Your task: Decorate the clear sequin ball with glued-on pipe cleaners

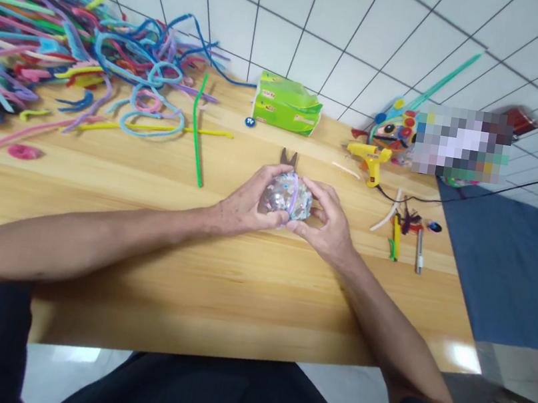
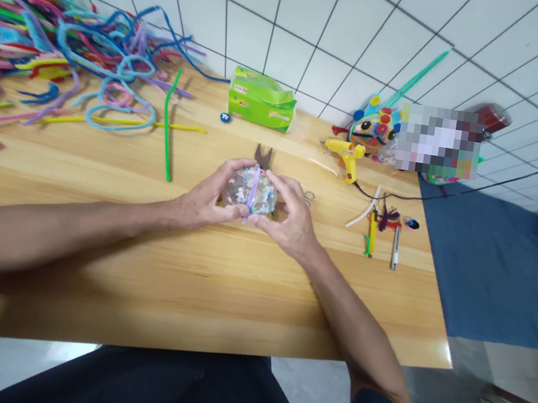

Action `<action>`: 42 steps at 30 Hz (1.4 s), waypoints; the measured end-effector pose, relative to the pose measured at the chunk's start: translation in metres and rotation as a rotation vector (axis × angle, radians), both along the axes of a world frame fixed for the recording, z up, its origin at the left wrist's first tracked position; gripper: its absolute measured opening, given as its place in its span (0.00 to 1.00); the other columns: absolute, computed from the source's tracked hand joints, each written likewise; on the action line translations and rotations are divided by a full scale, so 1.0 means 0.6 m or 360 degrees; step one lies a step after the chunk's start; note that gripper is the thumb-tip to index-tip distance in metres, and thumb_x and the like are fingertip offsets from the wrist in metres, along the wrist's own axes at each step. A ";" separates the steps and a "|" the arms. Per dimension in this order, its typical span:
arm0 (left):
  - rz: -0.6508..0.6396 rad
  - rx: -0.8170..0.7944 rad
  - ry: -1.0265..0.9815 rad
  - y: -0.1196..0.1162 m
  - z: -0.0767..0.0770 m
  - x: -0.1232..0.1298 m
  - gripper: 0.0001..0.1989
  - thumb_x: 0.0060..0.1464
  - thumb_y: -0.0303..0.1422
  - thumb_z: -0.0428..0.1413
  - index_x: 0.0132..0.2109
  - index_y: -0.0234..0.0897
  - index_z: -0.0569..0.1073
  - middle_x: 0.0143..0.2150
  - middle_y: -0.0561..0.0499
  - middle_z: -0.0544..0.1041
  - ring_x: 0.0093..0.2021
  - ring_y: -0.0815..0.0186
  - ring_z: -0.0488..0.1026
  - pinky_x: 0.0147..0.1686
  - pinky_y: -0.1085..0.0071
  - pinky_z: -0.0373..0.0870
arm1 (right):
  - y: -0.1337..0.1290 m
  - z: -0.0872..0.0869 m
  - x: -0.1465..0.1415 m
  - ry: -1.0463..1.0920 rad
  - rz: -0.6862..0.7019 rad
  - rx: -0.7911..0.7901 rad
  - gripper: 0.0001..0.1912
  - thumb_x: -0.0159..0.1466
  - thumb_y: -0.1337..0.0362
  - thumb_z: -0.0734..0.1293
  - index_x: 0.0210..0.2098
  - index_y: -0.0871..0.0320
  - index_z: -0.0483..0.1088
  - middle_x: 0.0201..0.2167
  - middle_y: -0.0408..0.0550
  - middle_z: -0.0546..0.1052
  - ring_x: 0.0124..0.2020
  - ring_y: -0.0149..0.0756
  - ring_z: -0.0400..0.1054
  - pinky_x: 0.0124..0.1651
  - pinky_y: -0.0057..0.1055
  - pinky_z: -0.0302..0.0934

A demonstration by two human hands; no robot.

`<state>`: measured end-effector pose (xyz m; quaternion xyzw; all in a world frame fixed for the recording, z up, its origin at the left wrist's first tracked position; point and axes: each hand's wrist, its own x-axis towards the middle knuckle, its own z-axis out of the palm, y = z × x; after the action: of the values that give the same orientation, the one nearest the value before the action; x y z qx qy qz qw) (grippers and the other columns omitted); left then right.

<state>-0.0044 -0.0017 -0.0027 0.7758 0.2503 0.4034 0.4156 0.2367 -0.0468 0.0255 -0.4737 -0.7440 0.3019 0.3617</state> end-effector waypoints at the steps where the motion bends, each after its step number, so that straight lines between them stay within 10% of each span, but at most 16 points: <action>1: 0.0006 -0.0025 -0.0007 0.001 0.000 0.001 0.42 0.62 0.48 0.66 0.73 0.39 0.59 0.73 0.34 0.65 0.73 0.45 0.67 0.75 0.45 0.65 | 0.000 0.001 -0.001 0.0009 -0.0006 -0.0012 0.46 0.61 0.40 0.79 0.73 0.44 0.67 0.67 0.57 0.71 0.67 0.54 0.69 0.54 0.48 0.81; 23: -0.0060 0.0060 0.0106 -0.002 0.003 -0.007 0.43 0.65 0.53 0.63 0.76 0.41 0.57 0.74 0.36 0.64 0.74 0.44 0.64 0.75 0.45 0.65 | -0.016 0.020 -0.028 0.0071 -0.0133 -0.0107 0.33 0.61 0.58 0.75 0.65 0.50 0.69 0.64 0.56 0.75 0.63 0.53 0.72 0.57 0.48 0.76; 35: -0.0044 -0.0659 -0.0174 0.003 0.033 0.004 0.42 0.62 0.58 0.62 0.74 0.46 0.59 0.74 0.42 0.66 0.72 0.44 0.67 0.71 0.45 0.69 | -0.025 0.053 -0.025 0.0023 -0.0153 -0.0140 0.40 0.63 0.54 0.74 0.73 0.46 0.64 0.68 0.55 0.73 0.65 0.57 0.72 0.57 0.53 0.78; 42: -0.0071 -0.0564 -0.0102 -0.007 0.027 0.008 0.44 0.64 0.57 0.61 0.75 0.43 0.56 0.75 0.39 0.64 0.73 0.45 0.66 0.74 0.44 0.64 | -0.030 0.042 -0.040 -0.0031 -0.0271 -0.0131 0.39 0.58 0.63 0.73 0.68 0.50 0.66 0.68 0.56 0.74 0.65 0.55 0.73 0.59 0.51 0.78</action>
<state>0.0004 -0.0062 0.0135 0.6826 0.2869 0.3681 0.5624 0.2128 -0.0646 0.0509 -0.5526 -0.6915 0.2956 0.3591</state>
